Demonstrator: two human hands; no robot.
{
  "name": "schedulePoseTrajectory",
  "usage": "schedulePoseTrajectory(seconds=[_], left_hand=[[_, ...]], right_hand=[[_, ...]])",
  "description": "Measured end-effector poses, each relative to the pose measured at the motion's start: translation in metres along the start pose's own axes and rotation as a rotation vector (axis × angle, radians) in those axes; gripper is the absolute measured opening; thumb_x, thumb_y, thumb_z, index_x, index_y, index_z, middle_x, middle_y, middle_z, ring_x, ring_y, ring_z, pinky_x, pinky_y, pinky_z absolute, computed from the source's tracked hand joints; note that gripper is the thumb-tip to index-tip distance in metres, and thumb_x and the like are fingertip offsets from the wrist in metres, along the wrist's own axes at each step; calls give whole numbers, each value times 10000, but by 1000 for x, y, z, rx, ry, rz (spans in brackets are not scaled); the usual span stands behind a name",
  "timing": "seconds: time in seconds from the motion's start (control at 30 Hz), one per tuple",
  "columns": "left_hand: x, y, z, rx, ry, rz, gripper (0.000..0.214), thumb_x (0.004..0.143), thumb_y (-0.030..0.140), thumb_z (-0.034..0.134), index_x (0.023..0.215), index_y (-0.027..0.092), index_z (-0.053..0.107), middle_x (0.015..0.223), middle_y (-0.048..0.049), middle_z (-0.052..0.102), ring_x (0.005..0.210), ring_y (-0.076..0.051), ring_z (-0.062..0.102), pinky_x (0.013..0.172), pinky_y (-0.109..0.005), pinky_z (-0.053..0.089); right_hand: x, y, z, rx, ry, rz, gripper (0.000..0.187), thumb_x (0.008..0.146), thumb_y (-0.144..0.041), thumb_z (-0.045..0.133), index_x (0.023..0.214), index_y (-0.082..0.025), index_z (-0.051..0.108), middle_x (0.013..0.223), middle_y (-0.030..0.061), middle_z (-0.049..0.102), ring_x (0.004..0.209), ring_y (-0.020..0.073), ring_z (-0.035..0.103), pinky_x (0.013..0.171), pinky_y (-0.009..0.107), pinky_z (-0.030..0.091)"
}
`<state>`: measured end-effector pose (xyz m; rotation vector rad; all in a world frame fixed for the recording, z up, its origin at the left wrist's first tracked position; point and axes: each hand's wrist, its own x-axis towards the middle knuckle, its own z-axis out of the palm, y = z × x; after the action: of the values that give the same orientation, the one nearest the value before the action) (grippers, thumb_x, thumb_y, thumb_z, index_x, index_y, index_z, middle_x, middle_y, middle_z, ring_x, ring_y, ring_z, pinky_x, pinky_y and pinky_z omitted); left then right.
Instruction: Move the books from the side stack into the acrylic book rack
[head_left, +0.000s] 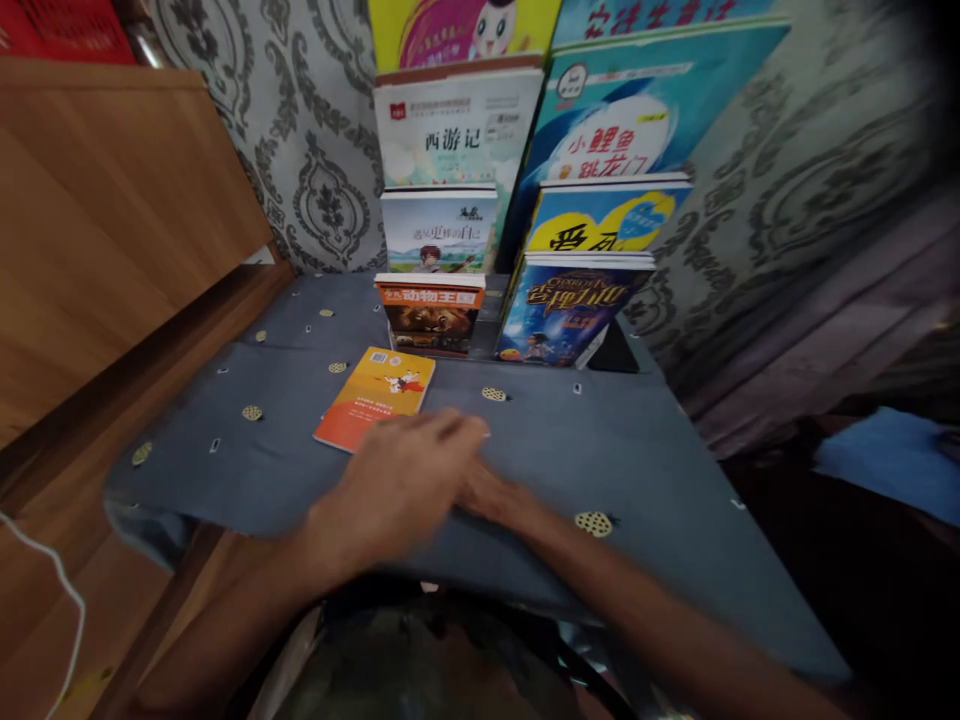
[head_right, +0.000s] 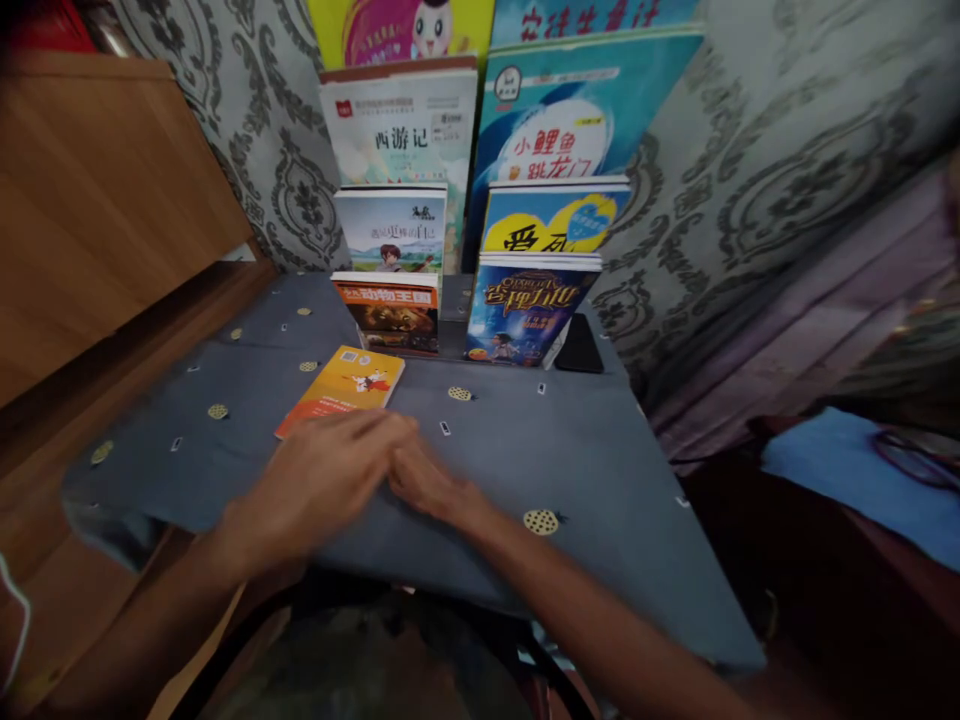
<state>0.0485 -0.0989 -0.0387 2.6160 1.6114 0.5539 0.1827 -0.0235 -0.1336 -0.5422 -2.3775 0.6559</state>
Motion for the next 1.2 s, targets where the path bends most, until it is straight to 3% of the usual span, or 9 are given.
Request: schedulePoseTrajectory(seconds=[0.1,0.2,0.3,0.53,0.7,1.0,1.2], left_hand=[[15,-45,-15,204,18,-229,320,981,205,362,1210,202,585,1097,-120,701,1032,-270,674,907,-425,540],[2,-98,2,324,0,-507,386,984,307,392,1309,144,520,1283,-222,620,1121,-357,633,909,-519,516],[-14,-129,23,276,-20,-610,454,1005,395,325,1331,129,495,1209,-224,660,1106,-362,642,888,-526,516],[-24,-139,44,187,133,-431,419,1010,285,277,1300,135,540,1226,-189,683,1115,-309,654,968,-490,498],[-25,-149,58,205,251,-402,373,974,246,348,1233,160,601,1185,-142,716,1037,-270,689,957,-446,521],[-28,-155,57,100,273,-380,399,977,291,365,1231,160,644,1189,-135,720,1033,-276,682,956,-472,522],[-29,-161,54,9,227,-323,416,995,320,350,1295,193,609,1299,-106,677,1152,-247,647,1009,-455,499]], right_hand=[[1,-7,-7,-16,-15,-44,481,824,25,468,1151,-236,704,1130,90,626,1071,223,557,960,403,511],[1,-10,-12,-13,-18,-44,472,843,38,465,1159,-221,702,1175,107,607,1098,220,543,957,394,510],[1,-9,-13,-31,-22,-22,452,866,15,495,1209,-216,677,1212,115,597,1118,225,537,968,407,507],[0,-8,-9,-207,6,77,373,937,-112,524,1281,-200,639,1428,163,506,1296,270,497,1059,480,466],[2,-13,-12,-229,-25,70,326,992,-199,471,1253,-164,663,1405,166,568,1347,255,496,1114,449,428],[3,-18,-17,-242,-46,80,331,996,-244,482,1286,-188,631,1406,147,570,1359,240,473,1121,449,405],[4,-21,-18,-244,-32,34,269,956,-264,569,1191,-188,676,1227,120,651,1188,262,540,1017,458,462]])
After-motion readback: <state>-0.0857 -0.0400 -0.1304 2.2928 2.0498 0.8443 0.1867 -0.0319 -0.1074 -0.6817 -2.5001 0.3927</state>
